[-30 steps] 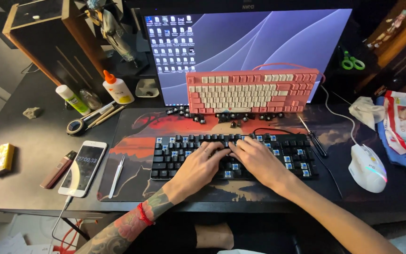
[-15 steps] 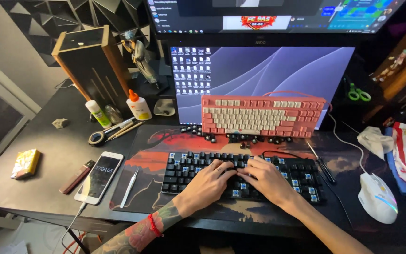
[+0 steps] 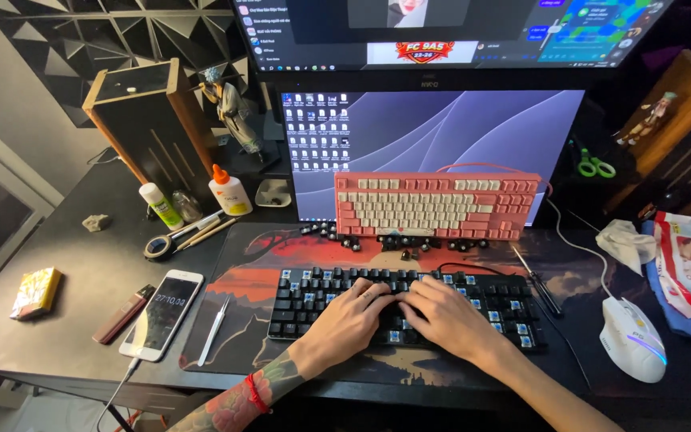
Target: Removing keycaps from a mechanical keyboard and handling the individual keys.
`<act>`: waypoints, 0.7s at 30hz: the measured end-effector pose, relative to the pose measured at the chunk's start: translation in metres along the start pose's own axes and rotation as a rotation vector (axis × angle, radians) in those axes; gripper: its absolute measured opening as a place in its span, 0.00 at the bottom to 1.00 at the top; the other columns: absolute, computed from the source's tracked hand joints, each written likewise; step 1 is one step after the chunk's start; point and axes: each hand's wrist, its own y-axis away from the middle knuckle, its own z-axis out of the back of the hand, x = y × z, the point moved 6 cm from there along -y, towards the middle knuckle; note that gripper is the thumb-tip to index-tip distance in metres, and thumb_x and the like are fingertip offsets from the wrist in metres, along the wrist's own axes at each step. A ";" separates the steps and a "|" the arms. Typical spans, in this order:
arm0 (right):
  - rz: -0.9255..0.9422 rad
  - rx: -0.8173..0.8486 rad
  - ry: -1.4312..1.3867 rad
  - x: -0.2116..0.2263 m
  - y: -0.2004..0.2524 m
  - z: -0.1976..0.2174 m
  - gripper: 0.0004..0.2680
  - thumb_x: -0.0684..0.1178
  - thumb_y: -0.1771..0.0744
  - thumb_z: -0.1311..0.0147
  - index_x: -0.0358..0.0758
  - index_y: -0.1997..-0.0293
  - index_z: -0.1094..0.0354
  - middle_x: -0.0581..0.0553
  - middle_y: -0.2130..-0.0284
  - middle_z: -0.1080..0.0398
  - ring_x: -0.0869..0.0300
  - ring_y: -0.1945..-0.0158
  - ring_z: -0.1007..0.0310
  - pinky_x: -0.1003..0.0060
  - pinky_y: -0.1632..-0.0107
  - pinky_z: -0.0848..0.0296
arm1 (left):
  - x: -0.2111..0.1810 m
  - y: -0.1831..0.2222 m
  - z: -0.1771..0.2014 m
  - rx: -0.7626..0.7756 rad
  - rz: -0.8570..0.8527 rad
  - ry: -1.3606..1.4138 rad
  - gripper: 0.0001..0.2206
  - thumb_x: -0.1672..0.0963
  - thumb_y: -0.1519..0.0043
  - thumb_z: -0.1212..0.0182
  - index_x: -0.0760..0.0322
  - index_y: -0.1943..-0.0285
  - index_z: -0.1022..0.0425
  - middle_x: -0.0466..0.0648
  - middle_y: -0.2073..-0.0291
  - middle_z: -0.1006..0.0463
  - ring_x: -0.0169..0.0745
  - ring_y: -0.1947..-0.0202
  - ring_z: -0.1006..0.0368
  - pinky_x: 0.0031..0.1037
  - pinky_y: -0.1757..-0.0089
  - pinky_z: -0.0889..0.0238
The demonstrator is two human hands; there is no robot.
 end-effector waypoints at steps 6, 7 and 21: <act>-0.248 0.106 -0.256 -0.006 -0.001 0.026 0.15 0.45 0.22 0.54 0.40 0.28 0.22 0.49 0.51 0.27 0.57 0.45 0.26 0.54 0.42 0.27 | -0.002 -0.001 0.004 0.013 -0.003 -0.027 0.23 0.66 0.26 0.40 0.77 0.19 0.25 0.67 0.29 0.22 0.69 0.39 0.28 0.54 0.47 0.21; -0.323 0.133 -0.331 -0.008 -0.001 0.028 0.15 0.46 0.22 0.57 0.43 0.26 0.27 0.48 0.47 0.28 0.56 0.44 0.25 0.55 0.39 0.27 | -0.003 -0.001 0.003 0.049 -0.006 -0.046 0.25 0.66 0.27 0.39 0.75 0.18 0.25 0.66 0.29 0.23 0.68 0.40 0.30 0.55 0.50 0.22; -0.174 -0.403 -0.491 -0.023 0.002 0.039 0.07 0.43 0.27 0.32 0.40 0.42 0.14 0.45 0.45 0.16 0.57 0.52 0.13 0.60 0.45 0.10 | -0.001 0.004 -0.006 0.124 -0.051 -0.048 0.26 0.66 0.27 0.39 0.78 0.16 0.27 0.64 0.25 0.26 0.69 0.37 0.34 0.59 0.45 0.26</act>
